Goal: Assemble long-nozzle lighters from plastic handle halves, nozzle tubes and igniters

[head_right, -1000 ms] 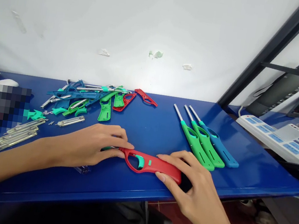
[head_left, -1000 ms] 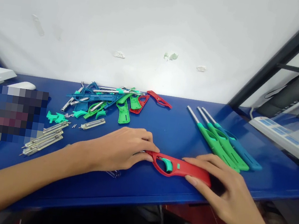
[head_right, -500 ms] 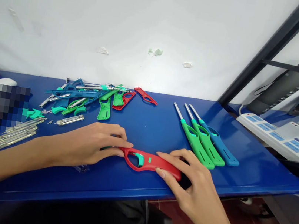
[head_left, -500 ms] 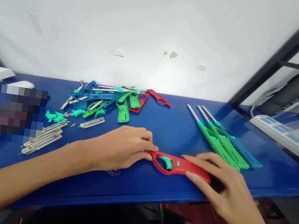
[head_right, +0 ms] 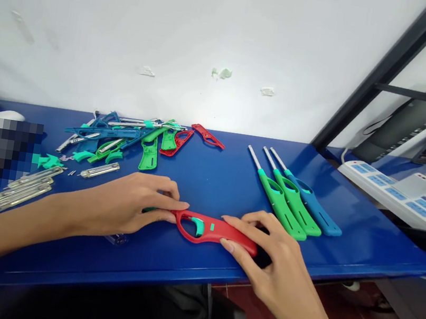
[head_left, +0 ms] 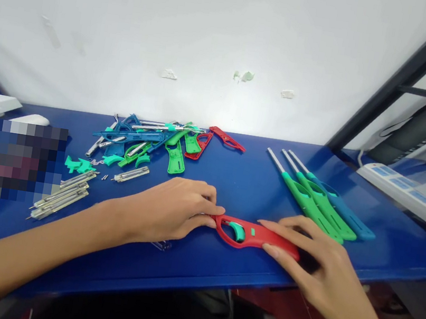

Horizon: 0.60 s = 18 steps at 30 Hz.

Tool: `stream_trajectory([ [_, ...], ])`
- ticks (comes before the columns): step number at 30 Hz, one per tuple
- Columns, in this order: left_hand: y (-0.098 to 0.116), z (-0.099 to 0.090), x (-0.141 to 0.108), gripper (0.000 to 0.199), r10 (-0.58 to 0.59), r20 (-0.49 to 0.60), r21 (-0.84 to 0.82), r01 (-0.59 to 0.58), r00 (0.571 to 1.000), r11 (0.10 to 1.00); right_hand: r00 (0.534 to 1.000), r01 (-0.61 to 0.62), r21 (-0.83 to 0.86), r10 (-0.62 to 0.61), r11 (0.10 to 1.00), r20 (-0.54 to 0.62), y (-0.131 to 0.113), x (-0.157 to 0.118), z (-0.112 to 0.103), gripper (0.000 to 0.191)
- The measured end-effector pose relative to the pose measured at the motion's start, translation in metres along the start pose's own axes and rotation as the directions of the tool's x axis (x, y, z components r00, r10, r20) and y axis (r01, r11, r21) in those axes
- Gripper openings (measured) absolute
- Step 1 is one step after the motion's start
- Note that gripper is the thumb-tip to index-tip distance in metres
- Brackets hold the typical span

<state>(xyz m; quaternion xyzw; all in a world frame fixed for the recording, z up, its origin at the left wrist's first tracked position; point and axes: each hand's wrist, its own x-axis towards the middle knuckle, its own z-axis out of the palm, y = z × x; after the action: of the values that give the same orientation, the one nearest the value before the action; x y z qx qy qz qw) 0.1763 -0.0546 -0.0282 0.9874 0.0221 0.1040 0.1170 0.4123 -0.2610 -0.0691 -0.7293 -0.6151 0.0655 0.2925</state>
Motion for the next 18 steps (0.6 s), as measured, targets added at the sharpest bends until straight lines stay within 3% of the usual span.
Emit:
stream_trajectory([
  [10,-0.0012,-0.0004,-0.0023,0.031,0.081,-0.017,0.055,-0.080,0.997,0.995,1.000,-0.006,-0.010,0.006,1.000,0.006,-0.0009,-0.0005,0.0014,0.027],
  [18,0.0004,0.0011,-0.0021,0.026,0.003,-0.020,-0.044,-0.004,1.000,0.999,1.000,0.015,0.009,-0.015,1.000,-0.003,-0.0013,-0.0001,0.0006,0.031],
])
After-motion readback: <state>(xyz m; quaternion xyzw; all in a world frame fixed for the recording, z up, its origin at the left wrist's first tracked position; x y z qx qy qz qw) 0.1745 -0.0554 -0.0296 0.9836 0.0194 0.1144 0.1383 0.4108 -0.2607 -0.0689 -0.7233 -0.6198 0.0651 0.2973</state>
